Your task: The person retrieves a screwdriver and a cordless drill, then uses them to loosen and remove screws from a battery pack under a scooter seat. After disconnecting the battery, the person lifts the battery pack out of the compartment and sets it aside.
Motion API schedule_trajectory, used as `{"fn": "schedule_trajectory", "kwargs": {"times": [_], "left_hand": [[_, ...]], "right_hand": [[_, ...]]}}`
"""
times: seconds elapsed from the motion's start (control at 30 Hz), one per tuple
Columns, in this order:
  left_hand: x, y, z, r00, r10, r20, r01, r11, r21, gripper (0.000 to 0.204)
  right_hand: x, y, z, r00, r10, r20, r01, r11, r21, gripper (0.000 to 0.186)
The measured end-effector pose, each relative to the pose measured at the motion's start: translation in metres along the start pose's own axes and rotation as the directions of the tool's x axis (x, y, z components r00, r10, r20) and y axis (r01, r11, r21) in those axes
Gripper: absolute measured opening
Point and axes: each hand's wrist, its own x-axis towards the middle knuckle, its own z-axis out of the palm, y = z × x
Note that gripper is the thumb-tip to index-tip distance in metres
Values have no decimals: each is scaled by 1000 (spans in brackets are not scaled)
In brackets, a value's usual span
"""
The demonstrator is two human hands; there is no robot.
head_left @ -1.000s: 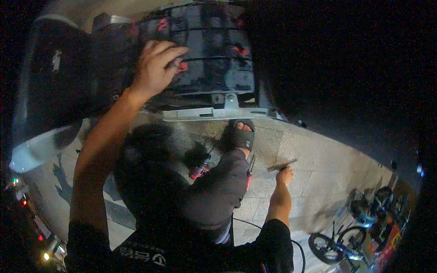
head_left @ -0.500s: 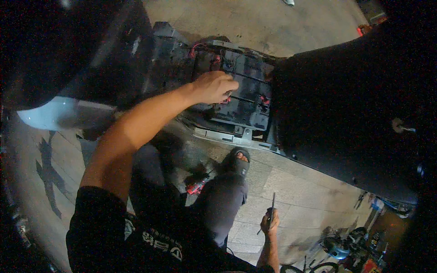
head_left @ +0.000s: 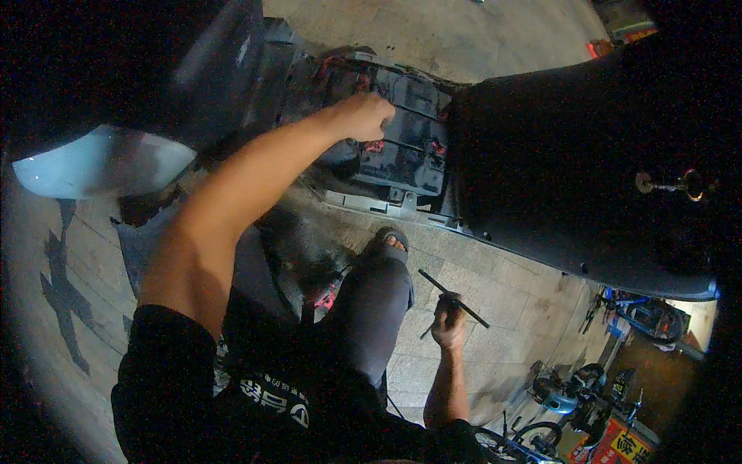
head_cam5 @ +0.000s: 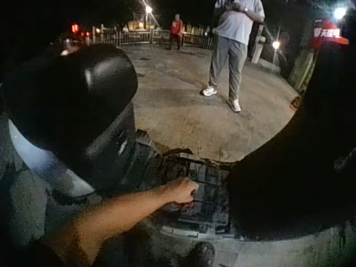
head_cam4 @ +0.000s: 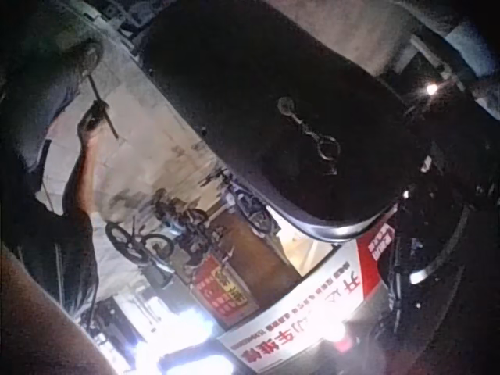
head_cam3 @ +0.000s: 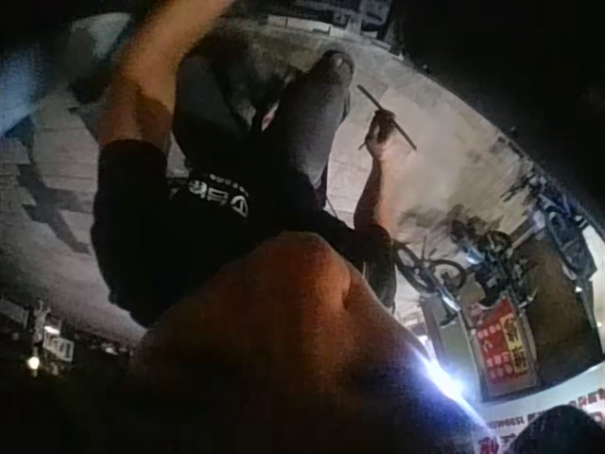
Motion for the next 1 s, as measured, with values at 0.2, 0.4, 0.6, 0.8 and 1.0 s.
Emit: {"fn": "schedule_trajectory", "kwargs": {"times": [0.2,0.4,0.6,0.8,1.0], "left_hand": [[17,38,3,982,-188,12,182,965,187,13],[20,57,20,963,-253,-92,268,929,255,12],[24,53,32,976,-160,-150,204,912,356,12],[17,37,35,961,-277,-14,255,863,436,15],[20,52,-19,888,-229,399,101,943,316,14]], "right_hand": [[-27,94,45,985,106,-139,-131,975,-179,22],[-61,152,73,922,367,-127,-388,880,-275,29],[-95,255,102,814,527,-243,-577,686,-444,28],[-95,281,107,533,783,-321,-828,405,-387,32],[-132,276,106,360,791,-495,-927,242,-287,37]]}}
